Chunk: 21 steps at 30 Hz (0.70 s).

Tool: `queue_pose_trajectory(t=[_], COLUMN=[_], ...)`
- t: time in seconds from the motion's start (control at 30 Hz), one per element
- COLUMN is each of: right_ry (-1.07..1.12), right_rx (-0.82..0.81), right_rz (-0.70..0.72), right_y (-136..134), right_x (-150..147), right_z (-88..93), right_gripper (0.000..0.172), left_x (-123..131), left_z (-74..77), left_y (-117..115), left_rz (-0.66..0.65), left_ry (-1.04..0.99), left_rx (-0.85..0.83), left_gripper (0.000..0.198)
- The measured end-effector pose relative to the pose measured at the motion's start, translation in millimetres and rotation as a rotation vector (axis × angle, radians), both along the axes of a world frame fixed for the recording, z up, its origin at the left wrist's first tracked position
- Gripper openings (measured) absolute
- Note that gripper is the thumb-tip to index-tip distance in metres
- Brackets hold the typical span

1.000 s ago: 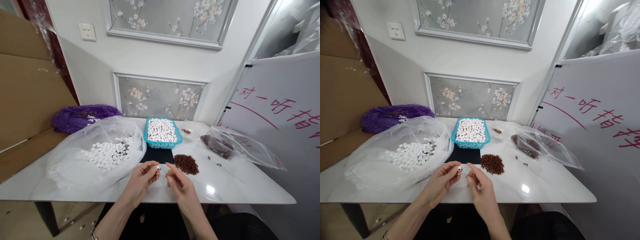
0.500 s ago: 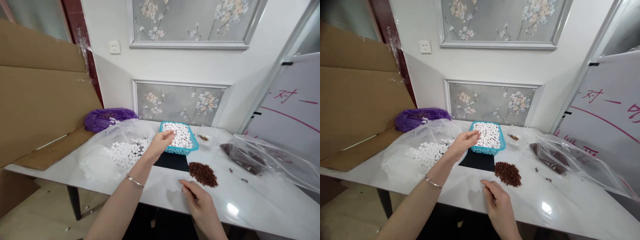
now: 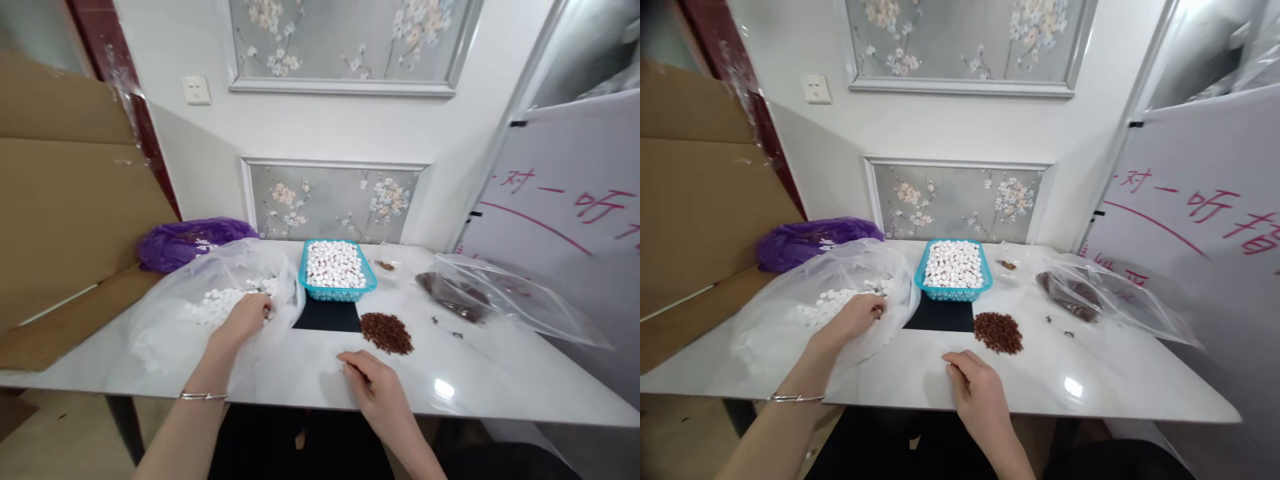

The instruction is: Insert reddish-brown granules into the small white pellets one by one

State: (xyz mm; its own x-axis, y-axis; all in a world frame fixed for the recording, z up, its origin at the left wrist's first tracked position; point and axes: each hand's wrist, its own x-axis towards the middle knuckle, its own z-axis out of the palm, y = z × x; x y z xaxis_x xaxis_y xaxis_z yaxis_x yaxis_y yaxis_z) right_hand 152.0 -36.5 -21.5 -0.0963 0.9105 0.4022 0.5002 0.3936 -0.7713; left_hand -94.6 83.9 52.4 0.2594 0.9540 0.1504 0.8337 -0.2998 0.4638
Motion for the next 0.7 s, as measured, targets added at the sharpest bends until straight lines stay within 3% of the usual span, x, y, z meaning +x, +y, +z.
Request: queue_pose_trajectory(t=[0.17, 0.27, 0.37, 0.47, 0.6, 0.7], right_ry=[0.047, 0.069, 0.043, -0.005, -0.175, -0.301], right_rx=[0.032, 0.064, 0.033, 0.000, -0.048, -0.134], right_rz=[-0.050, -0.208, -0.396, -0.484, -0.629, -0.657], right_y=[-0.9, -0.7, -3.9, -6.9, -2.2, 6.4], right_x=[4.9, 26.3, 55.5, 77.4, 87.4, 86.3], right_z=[10.7, 10.9, 8.2, 5.2, -0.8, -5.5], right_gripper=[0.024, 0.025, 0.025, 0.026, 0.028, 0.024], left_x=[-6.1, -11.7, -8.7, 8.1, 43.7, 68.3], left_z=[5.7, 12.1, 22.7, 34.8, 39.1, 22.9], left_y=[7.0, 5.1, -11.1, -37.7, -69.6, -81.6], left_rz=[-0.014, 0.056, 0.135, 0.161, 0.012, -0.117], left_ry=[0.086, 0.099, 0.035, -0.217, -0.681, -0.862], left_rx=[0.036, 0.101, 0.204, 0.274, 0.075, -0.200], left_gripper=[0.017, 0.020, 0.020, 0.021, 0.023, 0.023])
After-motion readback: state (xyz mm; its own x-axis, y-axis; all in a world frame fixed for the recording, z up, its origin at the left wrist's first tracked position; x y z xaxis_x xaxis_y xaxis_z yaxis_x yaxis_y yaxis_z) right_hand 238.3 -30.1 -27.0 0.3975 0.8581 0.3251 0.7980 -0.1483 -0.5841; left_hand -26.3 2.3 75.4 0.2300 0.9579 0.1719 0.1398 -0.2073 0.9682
